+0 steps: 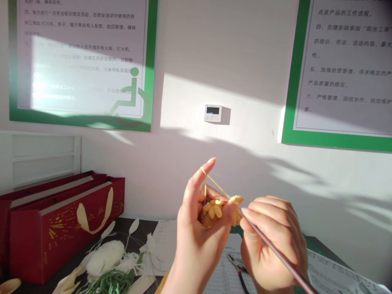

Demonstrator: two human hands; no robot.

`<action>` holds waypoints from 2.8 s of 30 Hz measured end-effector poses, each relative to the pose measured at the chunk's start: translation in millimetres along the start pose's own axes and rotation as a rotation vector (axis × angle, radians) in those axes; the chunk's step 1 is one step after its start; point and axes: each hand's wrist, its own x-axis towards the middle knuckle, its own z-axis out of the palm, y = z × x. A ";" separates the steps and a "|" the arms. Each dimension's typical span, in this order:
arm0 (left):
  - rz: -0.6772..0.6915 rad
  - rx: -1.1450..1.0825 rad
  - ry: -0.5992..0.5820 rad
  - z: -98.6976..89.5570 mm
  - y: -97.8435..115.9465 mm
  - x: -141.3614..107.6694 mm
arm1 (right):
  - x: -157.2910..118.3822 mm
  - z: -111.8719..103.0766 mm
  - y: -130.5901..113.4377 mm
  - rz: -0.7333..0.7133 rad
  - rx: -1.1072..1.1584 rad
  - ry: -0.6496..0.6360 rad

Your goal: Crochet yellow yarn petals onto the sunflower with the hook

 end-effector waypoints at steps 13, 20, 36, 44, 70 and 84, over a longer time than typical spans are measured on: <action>-0.219 -0.358 -0.159 -15.9 8.7 8.5 | 0.5 -0.7 6.8 1.193 0.973 -0.035; -0.273 -0.410 -0.073 -11.3 11.7 3.6 | -5.5 5.8 -0.6 0.944 0.968 -0.034; -0.402 -0.589 -0.331 -19.1 -7.0 12.7 | -3.3 1.8 2.0 0.768 0.959 0.168; -0.280 -0.454 -0.331 -22.9 0.0 10.2 | 2.6 3.7 0.2 1.069 1.269 -0.046; -0.283 -0.373 -0.322 -21.9 5.8 6.6 | 5.8 0.3 -0.2 1.263 1.323 0.010; -0.288 -0.325 -0.203 -17.7 7.7 5.9 | 6.4 -8.0 -4.6 1.012 0.611 -0.135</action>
